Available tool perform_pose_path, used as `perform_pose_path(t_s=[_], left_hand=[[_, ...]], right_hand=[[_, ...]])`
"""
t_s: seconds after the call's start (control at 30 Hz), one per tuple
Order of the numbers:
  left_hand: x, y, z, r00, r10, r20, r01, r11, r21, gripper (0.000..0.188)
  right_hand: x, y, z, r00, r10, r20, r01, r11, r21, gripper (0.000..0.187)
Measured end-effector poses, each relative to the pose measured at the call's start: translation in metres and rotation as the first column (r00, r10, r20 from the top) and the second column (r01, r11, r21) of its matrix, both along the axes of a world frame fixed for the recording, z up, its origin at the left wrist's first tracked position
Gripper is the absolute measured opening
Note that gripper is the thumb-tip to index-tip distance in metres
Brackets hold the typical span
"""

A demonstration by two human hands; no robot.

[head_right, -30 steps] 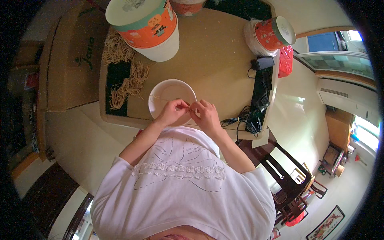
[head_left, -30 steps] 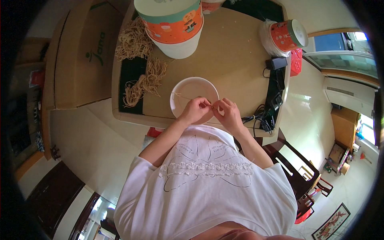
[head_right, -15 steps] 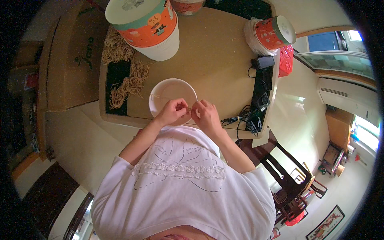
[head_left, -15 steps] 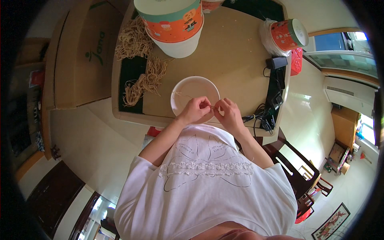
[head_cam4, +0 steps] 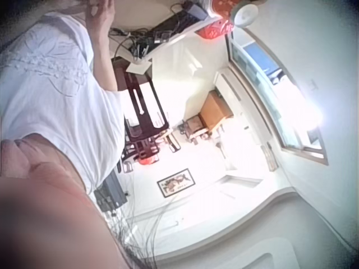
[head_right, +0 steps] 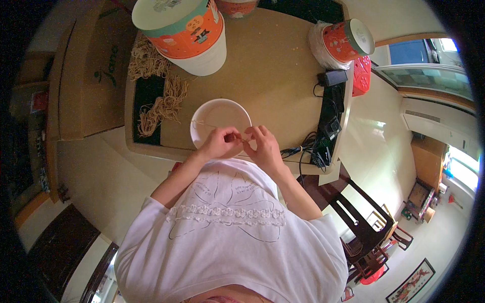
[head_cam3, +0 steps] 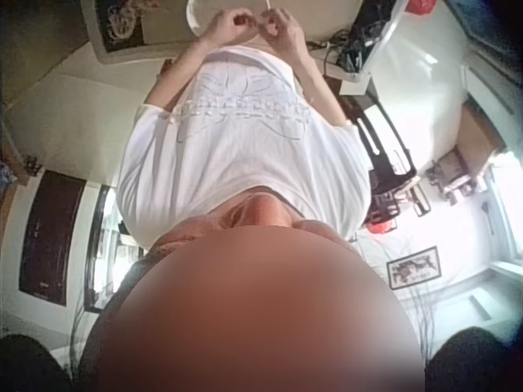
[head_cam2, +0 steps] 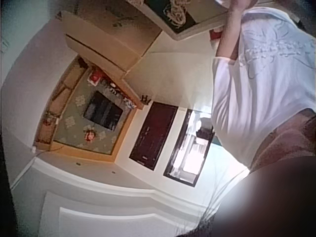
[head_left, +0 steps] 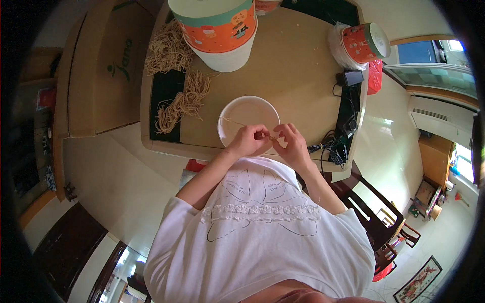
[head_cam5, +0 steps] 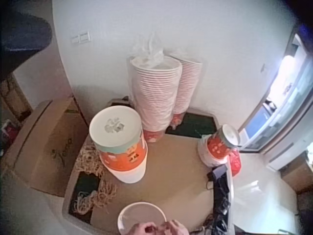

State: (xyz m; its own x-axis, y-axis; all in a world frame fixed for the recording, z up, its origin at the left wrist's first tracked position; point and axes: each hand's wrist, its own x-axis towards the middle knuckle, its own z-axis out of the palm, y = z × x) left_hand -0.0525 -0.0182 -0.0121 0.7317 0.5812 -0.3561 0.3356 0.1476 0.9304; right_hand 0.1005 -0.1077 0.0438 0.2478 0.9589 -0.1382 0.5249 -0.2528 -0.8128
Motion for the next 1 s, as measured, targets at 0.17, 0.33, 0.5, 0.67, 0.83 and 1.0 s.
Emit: perform_pose_path(t_s=[0.17,0.33,0.5,0.67,0.83,1.0], left_hand=[[0.001,-0.003,0.002,0.996,0.027,0.081,-0.029,0.999,0.02,0.009],[0.001,-0.003,-0.008,0.995,0.099,0.026,-0.098,0.995,-0.037,0.009],[0.002,-0.003,-0.004,0.996,0.042,0.078,-0.038,0.998,-0.055,0.01],[0.004,-0.002,0.002,0.996,0.083,0.033,-0.083,0.997,0.006,0.011],[0.005,-0.004,0.009,0.998,0.056,0.028,-0.057,0.998,0.036,0.01],[0.007,-0.006,0.006,0.991,0.129,0.048,-0.131,0.99,0.05,0.011]], right_hand=[[0.006,-0.005,-0.013,0.977,0.117,0.177,-0.126,0.991,0.044,0.01],[0.006,-0.005,-0.012,0.992,0.07,0.107,-0.072,0.997,0.016,0.009],[0.006,-0.004,-0.01,0.992,0.079,0.101,-0.08,0.997,0.009,0.01],[0.006,-0.004,-0.01,0.991,0.088,0.099,-0.089,0.996,0.011,0.01],[0.006,-0.004,-0.012,0.989,0.087,0.117,-0.09,0.996,0.015,0.009],[0.005,-0.004,-0.01,0.991,0.085,0.106,-0.086,0.996,0.008,0.01]])
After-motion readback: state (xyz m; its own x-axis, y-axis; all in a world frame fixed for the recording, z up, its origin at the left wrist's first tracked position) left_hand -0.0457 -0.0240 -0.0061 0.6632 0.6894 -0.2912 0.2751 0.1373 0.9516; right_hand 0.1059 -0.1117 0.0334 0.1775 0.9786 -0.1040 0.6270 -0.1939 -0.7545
